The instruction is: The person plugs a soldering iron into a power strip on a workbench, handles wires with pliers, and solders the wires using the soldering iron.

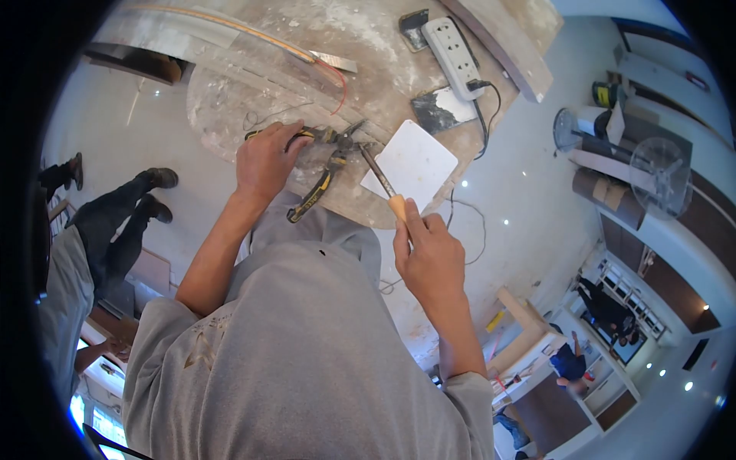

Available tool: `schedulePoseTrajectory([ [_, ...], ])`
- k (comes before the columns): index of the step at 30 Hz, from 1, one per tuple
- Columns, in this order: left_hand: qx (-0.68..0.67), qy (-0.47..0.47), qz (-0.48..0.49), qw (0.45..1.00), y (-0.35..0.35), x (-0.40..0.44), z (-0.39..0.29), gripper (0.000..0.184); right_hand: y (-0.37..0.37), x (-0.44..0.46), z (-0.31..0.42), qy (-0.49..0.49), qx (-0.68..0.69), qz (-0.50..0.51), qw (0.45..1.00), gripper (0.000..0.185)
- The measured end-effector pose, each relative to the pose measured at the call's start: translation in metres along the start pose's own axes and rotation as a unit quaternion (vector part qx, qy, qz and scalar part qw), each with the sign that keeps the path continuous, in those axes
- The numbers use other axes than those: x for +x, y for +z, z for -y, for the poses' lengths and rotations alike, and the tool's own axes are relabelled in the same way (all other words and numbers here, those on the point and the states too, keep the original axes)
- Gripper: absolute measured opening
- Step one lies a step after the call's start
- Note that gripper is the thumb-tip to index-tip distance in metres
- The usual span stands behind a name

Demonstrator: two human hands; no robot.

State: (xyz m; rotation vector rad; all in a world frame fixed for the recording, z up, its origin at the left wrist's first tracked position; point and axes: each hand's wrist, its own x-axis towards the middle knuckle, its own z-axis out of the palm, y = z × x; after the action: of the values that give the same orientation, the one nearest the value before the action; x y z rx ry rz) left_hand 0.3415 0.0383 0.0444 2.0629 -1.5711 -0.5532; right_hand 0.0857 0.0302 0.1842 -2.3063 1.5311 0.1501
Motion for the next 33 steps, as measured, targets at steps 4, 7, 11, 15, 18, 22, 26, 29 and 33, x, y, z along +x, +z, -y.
schedulePoseTrajectory([
  [4, 0.000, -0.002, -0.003, 1.000, -0.001, -0.001, 0.000, 0.030, -0.007, -0.003, -0.008, 0.012, 0.065, 0.022, 0.998, 0.029],
  [7, -0.002, 0.000, -0.003, 1.000, 0.000, 0.000, 0.000, 0.029, -0.003, 0.005, -0.007, 0.030, 0.129, 0.046, 0.990, 0.026],
  [11, -0.006, -0.004, -0.001, 1.000, -0.001, 0.000, -0.001, 0.028, -0.013, 0.003, -0.011, 0.172, 0.265, 0.157, 0.936, 0.032],
  [15, -0.011, 0.015, -0.023, 1.000, 0.002, -0.001, 0.001, 0.029, -0.007, 0.007, -0.019, 0.223, 0.380, 0.199, 0.875, 0.036],
  [18, -0.009, 0.014, -0.017, 1.000, 0.000, 0.000, 0.002, 0.029, 0.001, 0.008, -0.021, 0.264, 0.367, 0.210, 0.867, 0.037],
  [22, -0.016, 0.021, -0.002, 1.000, 0.001, -0.001, 0.005, 0.029, -0.004, 0.008, -0.020, 0.271, 0.364, 0.210, 0.866, 0.031],
  [26, -0.071, 0.024, -0.006, 0.997, -0.008, -0.003, 0.001, 0.033, -0.003, 0.010, -0.016, 0.272, 0.331, 0.203, 0.881, 0.025],
  [29, -0.132, 0.095, -0.045, 0.986, 0.002, -0.024, -0.004, 0.033, 0.005, 0.004, -0.019, 0.214, 0.264, 0.149, 0.929, 0.024],
  [33, -0.093, 0.039, 0.102, 0.990, 0.012, -0.045, -0.021, 0.031, 0.001, 0.005, -0.007, 0.153, 0.109, 0.116, 0.975, 0.018],
])
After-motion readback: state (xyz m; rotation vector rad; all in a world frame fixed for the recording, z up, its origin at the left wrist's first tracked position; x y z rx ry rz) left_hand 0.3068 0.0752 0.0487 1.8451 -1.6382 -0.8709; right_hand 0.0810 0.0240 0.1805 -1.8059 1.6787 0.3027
